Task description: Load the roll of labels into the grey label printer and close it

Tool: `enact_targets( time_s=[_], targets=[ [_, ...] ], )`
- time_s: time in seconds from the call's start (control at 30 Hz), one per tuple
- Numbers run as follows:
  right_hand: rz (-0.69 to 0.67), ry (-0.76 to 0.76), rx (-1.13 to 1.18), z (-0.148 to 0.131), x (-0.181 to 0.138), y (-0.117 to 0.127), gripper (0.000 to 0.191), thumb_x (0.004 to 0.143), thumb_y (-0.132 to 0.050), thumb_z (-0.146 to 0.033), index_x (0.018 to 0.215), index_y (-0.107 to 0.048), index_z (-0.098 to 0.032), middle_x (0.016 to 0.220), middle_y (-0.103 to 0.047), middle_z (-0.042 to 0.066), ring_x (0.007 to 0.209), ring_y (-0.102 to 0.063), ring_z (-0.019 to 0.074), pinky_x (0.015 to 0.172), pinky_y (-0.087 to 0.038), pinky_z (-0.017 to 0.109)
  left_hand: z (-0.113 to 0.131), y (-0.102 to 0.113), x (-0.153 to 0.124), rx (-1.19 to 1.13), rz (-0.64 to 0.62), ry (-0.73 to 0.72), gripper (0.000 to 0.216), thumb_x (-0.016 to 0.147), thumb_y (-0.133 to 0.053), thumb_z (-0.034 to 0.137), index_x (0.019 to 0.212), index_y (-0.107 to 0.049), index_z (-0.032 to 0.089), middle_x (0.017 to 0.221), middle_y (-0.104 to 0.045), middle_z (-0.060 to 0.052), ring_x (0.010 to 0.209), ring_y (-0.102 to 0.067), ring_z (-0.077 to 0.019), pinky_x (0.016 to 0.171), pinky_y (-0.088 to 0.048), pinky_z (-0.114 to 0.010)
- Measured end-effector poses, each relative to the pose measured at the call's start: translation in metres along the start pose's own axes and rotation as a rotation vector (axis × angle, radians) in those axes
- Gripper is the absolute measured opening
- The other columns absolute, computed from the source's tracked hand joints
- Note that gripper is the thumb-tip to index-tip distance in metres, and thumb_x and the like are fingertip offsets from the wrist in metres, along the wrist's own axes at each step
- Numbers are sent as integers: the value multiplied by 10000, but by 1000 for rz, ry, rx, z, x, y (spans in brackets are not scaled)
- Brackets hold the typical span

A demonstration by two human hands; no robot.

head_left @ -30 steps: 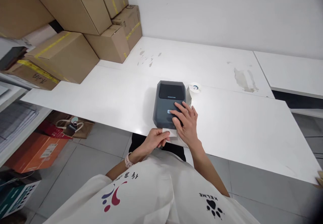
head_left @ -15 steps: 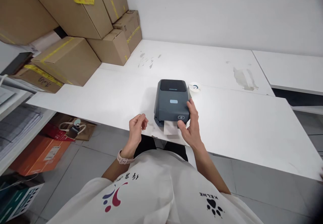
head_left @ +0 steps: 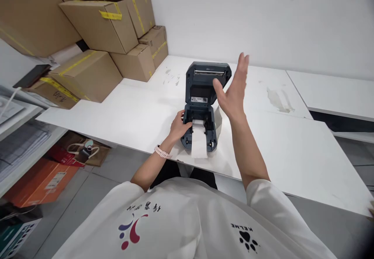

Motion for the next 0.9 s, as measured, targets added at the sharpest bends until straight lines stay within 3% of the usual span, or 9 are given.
enact_targets(
  time_s=[0.1,0.17,0.3,0.4,0.5,0.6,0.67,0.77,0.9],
  targets=[
    [-11,-14,-50,-1,-27,-3,467,1044,-354,-437,1439,-502,-235,1518,-501,143,1470,-395,361,1182,-344,587,2,0,2,63,19,-13,744,775,-668,333,1472,-428,234,1456,-583,-122,1238,-609,-308,939,-529,-401],
    [-245,-9,-134,2,-51,-34,383,1020,-342,-267,1212,-667,-199,1263,-687,136,1250,-599,318,1073,-451,507,5,0,2,121,23,-5,761,772,-664,319,1489,-422,238,1428,-610,-116,1211,-627,-318,938,-524,-414],
    [-841,12,-392,21,-101,-108,366,935,-410,-113,1120,-726,-129,1113,-772,156,1057,-706,294,1002,-447,462,12,2,0,239,34,15,817,794,-567,194,1576,-334,233,1337,-686,-101,1081,-689,-313,973,-499,-447],
    [-974,32,-419,25,-112,-131,314,936,-472,-139,1084,-744,-86,1013,-789,208,1019,-730,333,1083,-350,545,13,3,-2,262,54,14,845,775,-521,127,1590,-319,231,1381,-676,-93,1077,-696,-303,1004,-488,-452],
    [-1099,50,-348,20,-116,-141,276,959,-512,-220,1057,-756,-133,1006,-797,170,993,-741,316,1018,-425,499,11,4,-2,272,70,16,844,765,-517,124,1581,-335,241,1401,-670,-78,1127,-688,-305,1040,-476,-462],
    [-1196,65,-170,12,-117,-129,305,986,-526,-303,1215,-709,-219,1171,-777,78,1032,-728,247,893,-521,374,10,6,-3,249,79,7,823,766,-517,132,1567,-366,238,1396,-673,-76,1212,-662,-313,1079,-458,-468],
    [-1189,12,119,9,-115,-103,372,968,-589,-381,1309,-657,-249,1266,-740,49,1081,-706,229,880,-546,350,10,6,-4,215,76,-6,796,770,-514,136,1549,-399,247,1398,-673,-71,1258,-642,-315,1081,-462,-464],
    [-997,-207,586,33,-111,-43,426,854,-749,-458,1218,-684,-247,1183,-755,61,1033,-711,241,869,-568,389,9,5,-4,165,70,-10,768,773,-514,138,1524,-436,277,1430,-653,-50,1300,-619,-310,1076,-474,-467],
    [-664,-506,668,113,-130,24,336,772,-841,-390,1046,-684,-276,1040,-776,47,1054,-721,260,881,-560,425,7,4,-3,155,80,-16,753,776,-517,137,1513,-455,283,1433,-649,-44,1356,-580,-305,1088,-475,-469]
  ],
)
Point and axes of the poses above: each hand's wrist, its own x-axis towards the middle knuckle, its own y-axis out of the back of the hand, z = x × y, the point moved 10 cm from there along x, towards the middle knuckle
